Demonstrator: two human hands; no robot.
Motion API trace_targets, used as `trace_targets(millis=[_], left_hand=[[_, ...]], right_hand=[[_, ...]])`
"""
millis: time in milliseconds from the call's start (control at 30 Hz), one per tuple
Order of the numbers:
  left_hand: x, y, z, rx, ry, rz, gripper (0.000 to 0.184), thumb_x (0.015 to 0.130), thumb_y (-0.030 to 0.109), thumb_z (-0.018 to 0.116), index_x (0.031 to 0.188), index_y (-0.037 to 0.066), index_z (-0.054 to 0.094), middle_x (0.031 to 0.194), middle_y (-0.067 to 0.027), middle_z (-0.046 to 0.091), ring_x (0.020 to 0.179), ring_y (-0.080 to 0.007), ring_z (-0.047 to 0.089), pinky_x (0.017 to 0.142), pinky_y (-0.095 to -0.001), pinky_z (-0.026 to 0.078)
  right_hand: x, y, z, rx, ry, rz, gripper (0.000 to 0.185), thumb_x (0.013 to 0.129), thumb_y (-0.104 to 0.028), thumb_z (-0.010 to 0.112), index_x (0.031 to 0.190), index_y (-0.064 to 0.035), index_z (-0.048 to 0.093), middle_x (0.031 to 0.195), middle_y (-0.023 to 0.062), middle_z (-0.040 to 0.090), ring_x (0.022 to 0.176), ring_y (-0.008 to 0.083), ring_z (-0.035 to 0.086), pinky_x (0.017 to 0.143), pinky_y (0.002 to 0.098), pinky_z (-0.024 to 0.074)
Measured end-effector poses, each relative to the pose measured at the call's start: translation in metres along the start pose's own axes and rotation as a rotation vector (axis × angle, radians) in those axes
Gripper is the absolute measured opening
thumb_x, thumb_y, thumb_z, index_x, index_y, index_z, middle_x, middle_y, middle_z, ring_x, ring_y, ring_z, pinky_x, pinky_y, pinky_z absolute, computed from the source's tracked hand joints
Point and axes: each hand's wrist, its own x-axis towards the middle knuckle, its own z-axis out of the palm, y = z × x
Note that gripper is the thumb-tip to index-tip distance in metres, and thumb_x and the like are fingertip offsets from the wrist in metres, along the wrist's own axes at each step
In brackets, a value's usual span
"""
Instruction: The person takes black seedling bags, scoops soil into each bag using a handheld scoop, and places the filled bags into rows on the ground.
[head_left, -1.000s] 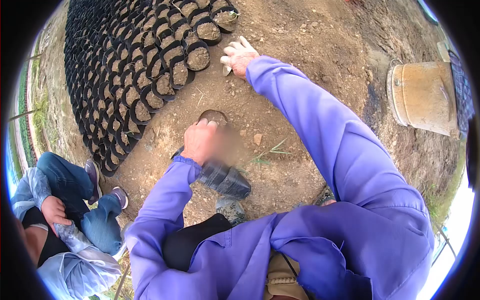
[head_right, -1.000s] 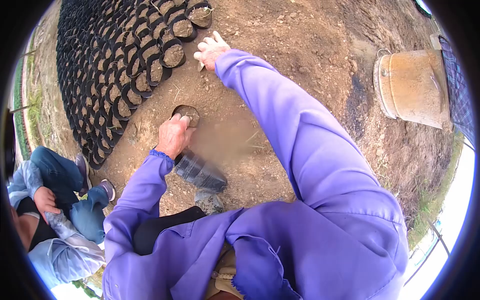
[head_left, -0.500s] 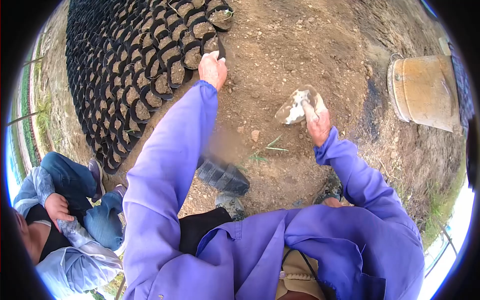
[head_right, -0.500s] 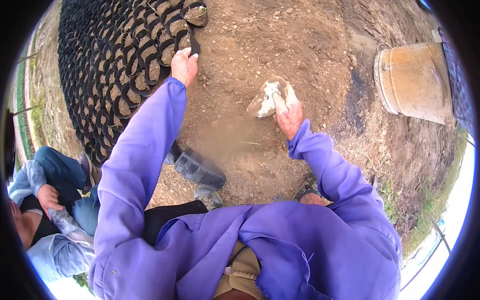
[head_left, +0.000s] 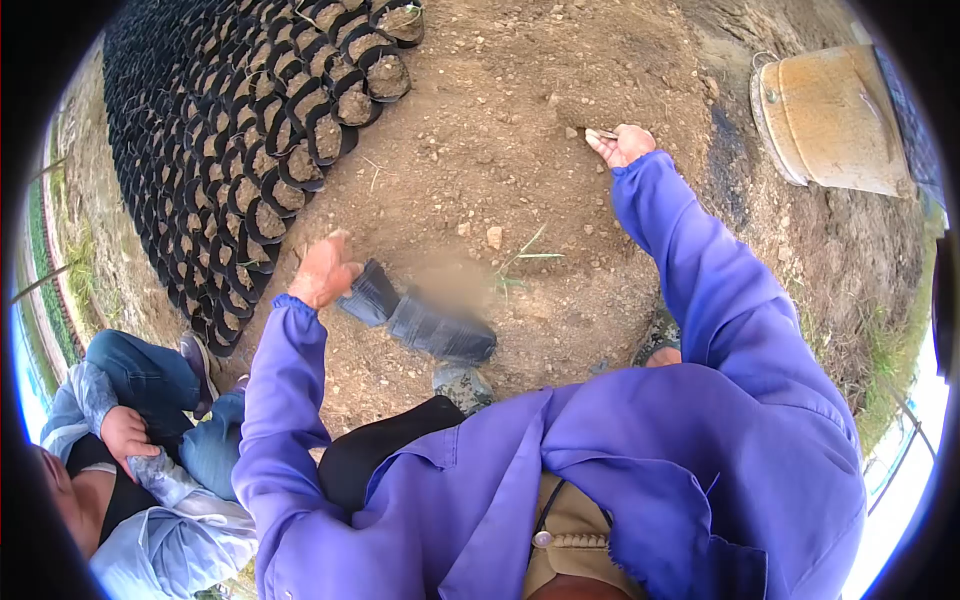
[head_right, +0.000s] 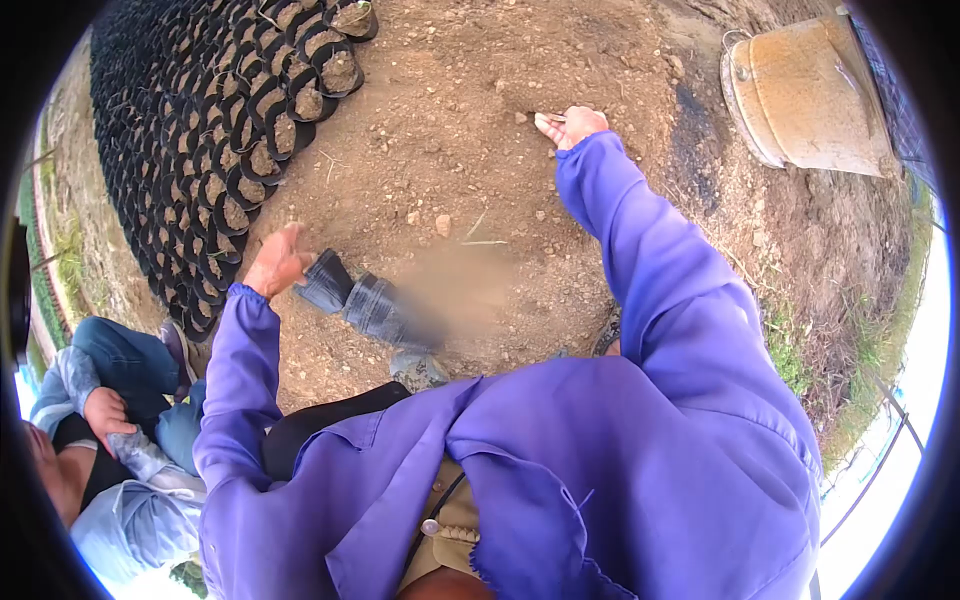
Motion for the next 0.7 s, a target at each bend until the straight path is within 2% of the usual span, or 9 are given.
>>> trace_targets(millis=[33, 67, 100, 167, 267, 367, 400, 533, 700], left_hand=[[-0.016, 0.0, 0.005, -0.307, -0.091, -0.118, 0.038, 0.074, 0.011, 0.069, 0.106, -0.004, 0.057, 0.089, -0.0248, 0.064, 0.08, -0.0409, 0.063, 0.071, -0.0434, 0.051], [-0.023, 0.001, 0.008, -0.264, -0.12, -0.118, 0.034, 0.073, 0.013, 0.07, 0.1, -0.004, 0.059, 0.087, -0.0245, 0.064, 0.079, -0.0407, 0.063, 0.07, -0.0433, 0.051], [-0.029, 0.002, 0.011, -0.223, -0.147, -0.122, 0.031, 0.072, 0.014, 0.072, 0.094, -0.004, 0.061, 0.084, -0.0241, 0.064, 0.078, -0.0405, 0.063, 0.069, -0.0432, 0.051], [-0.039, 0.005, 0.018, -0.021, -0.087, -0.099, 0.024, 0.071, 0.015, 0.074, 0.085, -0.003, 0.064, 0.079, -0.0223, 0.065, 0.075, -0.039, 0.064, 0.068, -0.0417, 0.051], [-0.049, 0.016, 0.018, 0.377, 0.178, 0.039, 0.026, 0.071, 0.02, 0.074, 0.08, -0.002, 0.065, 0.075, -0.0219, 0.063, 0.074, -0.0393, 0.061, 0.067, -0.0411, 0.05], [-0.031, -0.013, 0.027, 0.389, 0.176, 0.272, 0.013, 0.075, 0.014, 0.067, 0.083, 0.003, 0.068, 0.081, -0.0208, 0.065, 0.083, -0.0378, 0.063, 0.071, -0.0439, 0.05], [-0.027, -0.016, 0.023, 0.416, 0.044, 0.228, 0.011, 0.076, 0.012, 0.063, 0.081, 0.004, 0.068, 0.082, -0.02, 0.065, 0.082, -0.0379, 0.063, 0.073, -0.0445, 0.05], [-0.042, 0.004, 0.012, 0.421, 0.102, 0.0, 0.015, 0.072, 0.02, 0.07, 0.079, 0.006, 0.067, 0.083, -0.0186, 0.065, 0.081, -0.0366, 0.063, 0.071, -0.0451, 0.049], [-0.051, 0.033, 0.002, 0.364, 0.459, 0.153, 0.017, 0.075, 0.016, 0.07, 0.082, 0.004, 0.06, 0.085, -0.0167, 0.061, 0.082, -0.0359, 0.061, 0.068, -0.0421, 0.048]], right_hand=[[0.008, 0.003, -0.005, 0.007, -0.03, 0.002, 0.025, 0.09, 0.005, 0.026, 0.113, 0.0134, 0.028, 0.107, 0.0338, 0.05, 0.095, 0.0466, 0.06, 0.076, 0.0522, 0.0575], [-0.001, 0.004, -0.005, 0.04, -0.033, -0.051, 0.026, 0.088, 0.007, 0.029, 0.114, 0.0102, 0.03, 0.105, 0.0346, 0.05, 0.095, 0.0488, 0.059, 0.078, 0.0569, 0.0555], [-0.016, 0.003, -0.001, 0.065, -0.004, -0.065, 0.032, 0.085, 0.01, 0.03, 0.115, -0.0023, 0.025, 0.1, 0.027, 0.05, 0.084, 0.0457, 0.062, 0.073, 0.059, 0.056], [-0.039, 0.004, 0.001, 0.046, -0.061, -0.067, 0.038, 0.084, 0.011, 0.032, 0.117, -0.0063, 0.025, 0.105, 0.0241, 0.052, 0.085, 0.0433, 0.063, 0.072, 0.0608, 0.0553], [-0.049, 0.009, -0.002, -0.003, -0.314, -0.059, 0.037, 0.083, 0.011, 0.035, 0.115, -0.0063, 0.027, 0.097, 0.0168, 0.052, 0.075, 0.0348, 0.064, 0.072, 0.0611, 0.0552], [-0.071, 0.014, 0.016, -0.12, -0.368, -0.076, 0.036, 0.082, 0.011, 0.039, 0.112, -0.0065, 0.029, 0.086, 0.0105, 0.047, 0.063, 0.0261, 0.059, 0.072, 0.0605, 0.0557], [-0.087, 0.013, 0.029, -0.14, -0.375, -0.058, 0.034, 0.081, 0.011, 0.041, 0.109, -0.0055, 0.03, 0.08, 0.0063, 0.04, 0.057, 0.0217, 0.052, 0.072, 0.0592, 0.0565], [-0.105, 0.022, 0.048, -0.177, -0.48, -0.014, 0.034, 0.081, 0.01, 0.041, 0.109, -0.004, 0.03, 0.086, 0.0089, 0.044, 0.061, 0.0232, 0.056, 0.07, 0.0565, 0.0581], [-0.115, 0.039, 0.056, -0.238, -0.58, 0.014, 0.035, 0.082, 0.009, 0.041, 0.112, -0.0036, 0.031, 0.094, 0.012, 0.047, 0.07, 0.0261, 0.059, 0.067, 0.0533, 0.0593]])
